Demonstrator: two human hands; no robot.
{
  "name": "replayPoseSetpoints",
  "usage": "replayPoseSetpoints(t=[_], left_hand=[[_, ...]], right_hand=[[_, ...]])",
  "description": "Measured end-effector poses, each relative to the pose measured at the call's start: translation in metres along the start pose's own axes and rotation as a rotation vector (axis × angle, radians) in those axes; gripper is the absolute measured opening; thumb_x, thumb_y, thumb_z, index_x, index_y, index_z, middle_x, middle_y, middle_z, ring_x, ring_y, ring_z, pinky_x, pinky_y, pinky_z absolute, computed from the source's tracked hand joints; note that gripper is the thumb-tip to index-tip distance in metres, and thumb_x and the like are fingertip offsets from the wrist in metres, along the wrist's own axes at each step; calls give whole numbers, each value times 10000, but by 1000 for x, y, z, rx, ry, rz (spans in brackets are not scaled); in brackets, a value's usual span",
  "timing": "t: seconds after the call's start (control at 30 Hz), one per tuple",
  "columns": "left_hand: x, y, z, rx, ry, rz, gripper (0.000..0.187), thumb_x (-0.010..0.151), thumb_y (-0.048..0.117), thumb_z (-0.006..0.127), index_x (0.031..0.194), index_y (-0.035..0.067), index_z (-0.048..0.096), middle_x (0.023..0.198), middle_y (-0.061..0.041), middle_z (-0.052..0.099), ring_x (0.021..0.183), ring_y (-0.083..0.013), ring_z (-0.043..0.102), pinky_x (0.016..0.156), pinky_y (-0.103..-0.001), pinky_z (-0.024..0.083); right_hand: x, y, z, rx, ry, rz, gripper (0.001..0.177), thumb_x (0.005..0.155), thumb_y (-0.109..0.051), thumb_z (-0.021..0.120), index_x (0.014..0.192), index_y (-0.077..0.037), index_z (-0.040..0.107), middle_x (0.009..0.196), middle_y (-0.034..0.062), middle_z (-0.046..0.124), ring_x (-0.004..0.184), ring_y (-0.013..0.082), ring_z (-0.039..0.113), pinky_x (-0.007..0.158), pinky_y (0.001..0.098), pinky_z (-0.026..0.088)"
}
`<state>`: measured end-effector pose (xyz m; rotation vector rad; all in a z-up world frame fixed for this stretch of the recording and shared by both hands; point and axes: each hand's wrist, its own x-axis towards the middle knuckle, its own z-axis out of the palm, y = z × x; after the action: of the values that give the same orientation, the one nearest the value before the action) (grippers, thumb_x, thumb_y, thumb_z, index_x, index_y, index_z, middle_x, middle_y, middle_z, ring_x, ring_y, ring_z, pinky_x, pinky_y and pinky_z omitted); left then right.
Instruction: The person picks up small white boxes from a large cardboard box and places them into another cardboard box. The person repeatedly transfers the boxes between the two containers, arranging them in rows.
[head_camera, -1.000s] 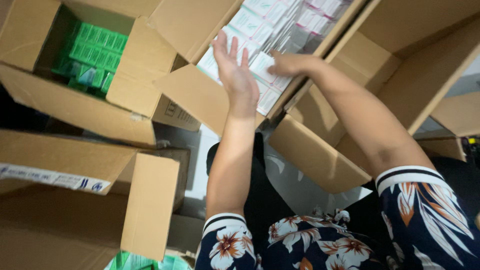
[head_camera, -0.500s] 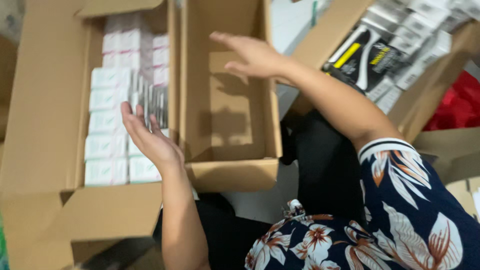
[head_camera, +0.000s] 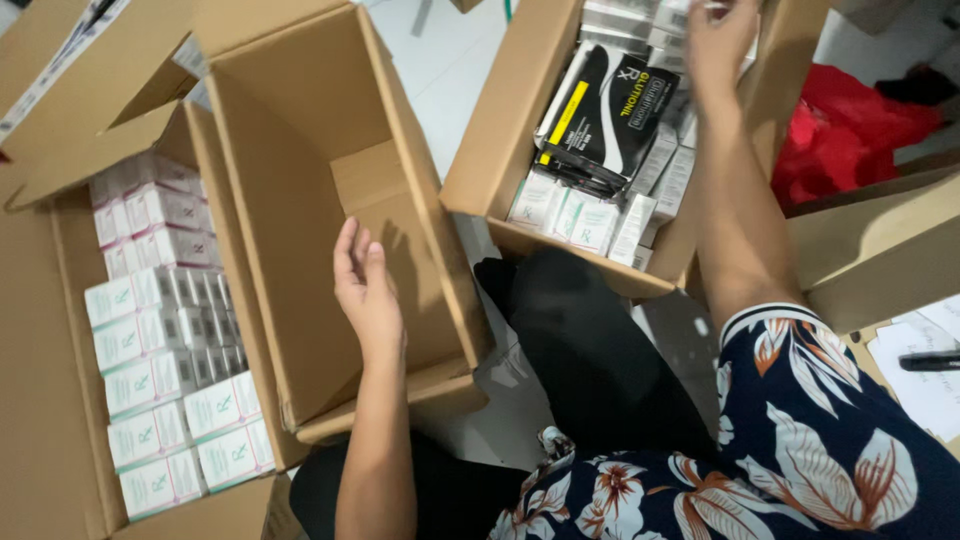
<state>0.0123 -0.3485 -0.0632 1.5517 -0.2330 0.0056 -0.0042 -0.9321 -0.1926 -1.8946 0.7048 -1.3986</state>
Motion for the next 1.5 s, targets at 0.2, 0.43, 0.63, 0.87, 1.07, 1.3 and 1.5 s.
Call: replayPoseSetpoints(t=[0.2,0.43,0.63,0.87,1.07,1.3,1.5], left_hand=[[5,-1,30,28,-45,-85,485,1053,142,563,1508,0,474,1476,-170,581,1396,-235,542,1151,-346,418],[9,-2,33,43,-85,-43,483,1056,150,563,1500,-10,464,1502,-170,544,1411,-246,532,1167,-353,424],[10,-6,21,-28,-69,-73,456,1066,149,570,1485,-11,489,1451,-192,602,1404,-245,545,1175,-349,414],[2,19,37,63,-265,17,608,970,174,679,1509,18,446,1523,-186,503,1430,-286,502,1158,-427,445],[-13,67,48,692,-324,667,1139,553,303,953,1491,13,377,1479,-279,391,1379,-448,381,1140,-630,330],[-15,66,29,754,-263,531,930,697,187,942,1465,44,438,1356,-181,564,1236,-393,546,1042,-473,485],[-14,61,19,714,-240,484,965,715,233,965,1475,9,414,1362,-201,534,1229,-393,500,1037,-493,448]], right_hand=[[-15,47,-52,-782,-6,-20,352,935,-118,670,1260,1,604,1266,200,660,1219,353,552,1051,486,380],[-41,4,-24,-1185,-524,-54,546,862,-151,653,1394,-43,592,1236,304,660,1236,480,541,1093,571,341],[-32,-76,-43,-1023,-486,1,490,794,-293,760,1179,1,686,929,282,725,885,466,696,797,556,531],[-44,-239,-75,-570,-477,-320,250,926,-235,720,1108,-71,766,920,210,762,847,363,725,738,481,561],[-99,-342,-25,413,-1392,-321,333,900,-132,617,1215,-53,690,1095,86,761,1013,218,740,871,368,573],[-108,-303,13,532,-1226,210,272,1073,-262,603,1295,-110,638,1005,28,706,892,106,679,760,270,561],[-93,-156,26,522,-593,616,180,1042,-182,669,1206,-108,669,972,19,716,792,119,648,693,268,533]])
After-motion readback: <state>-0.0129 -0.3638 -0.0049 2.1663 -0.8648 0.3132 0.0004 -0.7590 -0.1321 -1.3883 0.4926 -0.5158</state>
